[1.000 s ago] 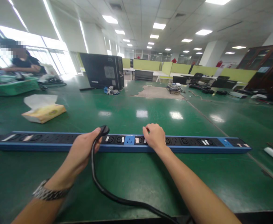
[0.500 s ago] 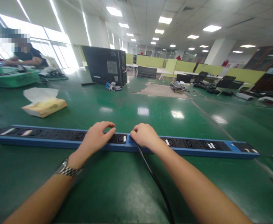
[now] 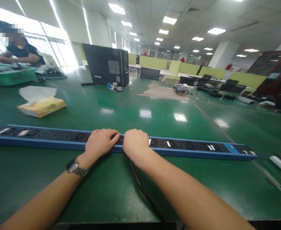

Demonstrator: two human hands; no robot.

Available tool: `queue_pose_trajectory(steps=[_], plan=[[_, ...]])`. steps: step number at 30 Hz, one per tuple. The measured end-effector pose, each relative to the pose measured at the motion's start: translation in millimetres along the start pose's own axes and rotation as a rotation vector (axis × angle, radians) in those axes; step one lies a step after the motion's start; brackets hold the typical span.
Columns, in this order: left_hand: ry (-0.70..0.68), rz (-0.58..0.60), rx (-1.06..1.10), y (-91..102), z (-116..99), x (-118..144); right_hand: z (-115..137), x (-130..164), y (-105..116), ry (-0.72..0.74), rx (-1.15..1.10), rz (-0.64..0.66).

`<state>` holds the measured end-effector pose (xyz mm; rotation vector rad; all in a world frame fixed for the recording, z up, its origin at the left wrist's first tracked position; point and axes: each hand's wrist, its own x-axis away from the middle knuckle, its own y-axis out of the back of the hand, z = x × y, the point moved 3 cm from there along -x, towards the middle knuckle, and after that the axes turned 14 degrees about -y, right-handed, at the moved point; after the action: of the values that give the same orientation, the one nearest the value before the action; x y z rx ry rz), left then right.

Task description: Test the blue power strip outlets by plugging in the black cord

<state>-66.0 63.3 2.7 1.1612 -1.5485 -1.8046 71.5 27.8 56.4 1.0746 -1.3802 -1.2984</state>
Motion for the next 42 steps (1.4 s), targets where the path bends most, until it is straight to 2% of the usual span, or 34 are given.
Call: queue_pose_trajectory(steps=[2, 4, 5, 8, 11, 14, 17, 19, 23, 26, 32, 36, 39, 42], plan=[[-0.006, -0.002, 0.006, -0.4, 0, 0, -21, -3, 21, -0.029, -0.101, -0.099], [-0.01, -0.002, 0.013, -0.7, 1, 0, -55, -9, 41, -0.024, -0.192, -0.218], [-0.009, -0.002, 0.014, -0.7, 1, 0, -74, -12, 45, -0.027, -0.187, -0.22], [0.0, -0.001, 0.022, -0.6, 1, 0, -125, -22, 33, -0.029, -0.047, -0.061], [0.005, 0.009, 0.031, -0.8, 1, -1, -149, -27, 9, -0.047, -0.038, 0.041], [0.003, 0.007, 0.025, -0.8, 1, -1, -143, -27, -1, -0.035, -0.036, 0.024], [0.002, -0.003, 0.017, -0.1, 1, 0, -130, -25, 2, -0.091, 0.11, -0.039], [-0.001, 0.0, 0.018, 0.2, 1, 0, -124, -23, 4, -0.105, 0.159, -0.036], [0.007, 0.014, 0.015, 0.9, 0, 0, -124, -21, 1, -0.09, 0.13, 0.019], [0.013, 0.022, 0.024, 1.5, 1, 0, -125, -17, 1, -0.097, 0.153, -0.027], [0.011, 0.023, 0.041, 1.6, 1, 0, -123, 0, -9, -0.188, 0.228, -0.038], [0.013, 0.015, 0.02, 2.5, -1, 0, -113, 10, -16, -0.124, 0.258, -0.103], [0.005, 0.022, 0.018, 2.9, -1, -1, -123, 3, 1, -0.115, 0.147, -0.12], [-0.003, 0.023, 0.025, 2.9, -1, -1, -160, -12, 37, -0.204, -0.033, -0.262]])
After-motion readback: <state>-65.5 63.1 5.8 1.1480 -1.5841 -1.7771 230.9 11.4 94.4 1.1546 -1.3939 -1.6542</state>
